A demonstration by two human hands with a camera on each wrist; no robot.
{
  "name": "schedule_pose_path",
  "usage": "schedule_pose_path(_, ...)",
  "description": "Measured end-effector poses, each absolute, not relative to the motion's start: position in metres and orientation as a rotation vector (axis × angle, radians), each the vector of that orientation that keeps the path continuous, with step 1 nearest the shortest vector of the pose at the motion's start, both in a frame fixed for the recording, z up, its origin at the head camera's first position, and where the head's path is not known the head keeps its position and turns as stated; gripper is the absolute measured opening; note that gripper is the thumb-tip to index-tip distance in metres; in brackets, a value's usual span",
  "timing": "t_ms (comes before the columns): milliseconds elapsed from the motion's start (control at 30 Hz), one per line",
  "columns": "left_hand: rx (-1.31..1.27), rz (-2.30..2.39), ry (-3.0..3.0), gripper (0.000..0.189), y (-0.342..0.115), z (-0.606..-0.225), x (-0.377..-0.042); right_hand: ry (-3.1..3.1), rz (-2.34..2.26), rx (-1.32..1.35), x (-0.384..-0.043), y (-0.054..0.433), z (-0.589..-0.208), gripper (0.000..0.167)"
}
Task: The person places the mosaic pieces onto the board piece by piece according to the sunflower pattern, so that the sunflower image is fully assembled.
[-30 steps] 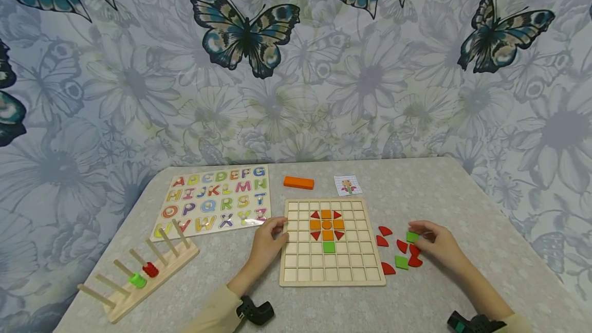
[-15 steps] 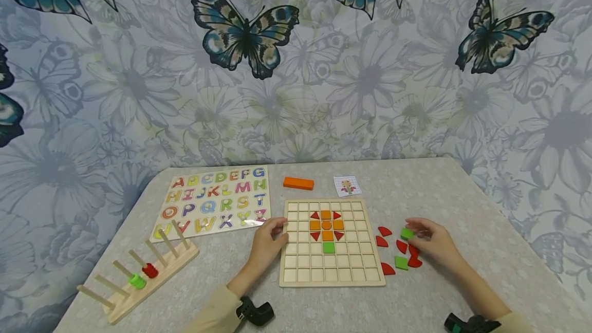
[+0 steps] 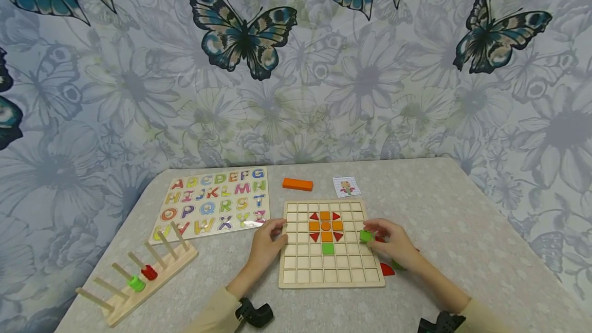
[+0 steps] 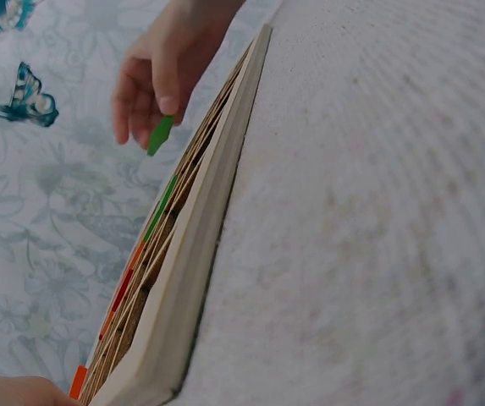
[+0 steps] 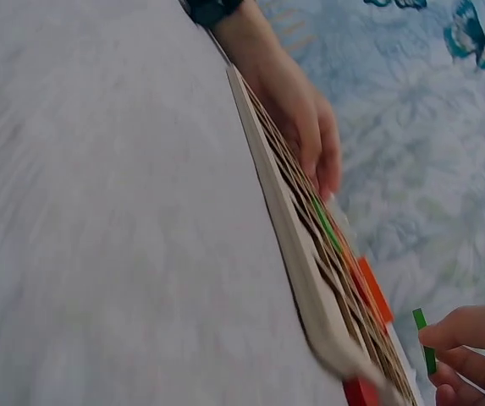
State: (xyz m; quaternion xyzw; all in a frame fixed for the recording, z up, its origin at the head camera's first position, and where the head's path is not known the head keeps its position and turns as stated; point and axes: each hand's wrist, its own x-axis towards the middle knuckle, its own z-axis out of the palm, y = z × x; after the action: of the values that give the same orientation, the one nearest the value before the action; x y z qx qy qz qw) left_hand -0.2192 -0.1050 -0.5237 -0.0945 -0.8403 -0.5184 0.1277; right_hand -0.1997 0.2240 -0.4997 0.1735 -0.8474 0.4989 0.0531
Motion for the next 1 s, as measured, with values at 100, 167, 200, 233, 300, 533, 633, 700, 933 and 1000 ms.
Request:
schedule_pose_path(100, -0.270, -1.514, -2.444, 0.034, -0.105, -0.523, -0.219, -2.603, 1.521, 0.598, -0.202, 0.206, -0.499, 0.042)
schedule_pose_path(167, -0.273, -1.516, -2.444, 0.034, -0.105, -0.522, -0.219, -2.609, 1.541, 0.658, -0.203, 0.196, -0.498, 0.041)
schedule_pose_path(200, -0.273, -1.519, -2.444, 0.034, -0.105, -0.522, -0.219, -2.616, 1.540, 0.687, -0.203, 0.191, -0.499, 0.039)
schedule_pose_path(233, -0.275, -1.520, -2.443, 0.034, -0.105, -0.522, -0.219, -2.619, 1.545, 0.717, -0.204, 0.186, -0.499, 0.039)
schedule_pose_path(300, -0.281, -1.523, -2.442, 0.034, -0.105, -0.522, -0.219, -2.623, 1.577, 0.754, -0.203, 0.178, -0.499, 0.037)
schedule_pose_path(533, -0.275, -1.515, -2.452, 0.034, -0.106, -0.522, -0.220, -2.667, 1.696, 0.790, -0.194, 0.160, -0.505, 0.038)
schedule_pose_path(633, -0.265, -1.518, -2.454, 0.034, -0.106, -0.522, -0.220, -2.681, 1.677, 0.827, -0.191, 0.156, -0.507, 0.035)
schedule_pose_path(700, -0.263, -1.515, -2.455, 0.034, -0.106, -0.522, -0.220, -2.676, 1.646, 0.865, -0.190, 0.154, -0.508, 0.034)
schedule_pose_path(933, -0.278, -1.526, -2.453, 0.033, -0.106, -0.521, -0.220, -2.644, 1.551, 0.996, -0.185, 0.153, -0.506, 0.035)
schedule_pose_path(1000, -0.285, -1.523, -2.455, 0.033, -0.107, -0.521, -0.220, -2.640, 1.521, 1.015, -0.184, 0.153, -0.506, 0.035)
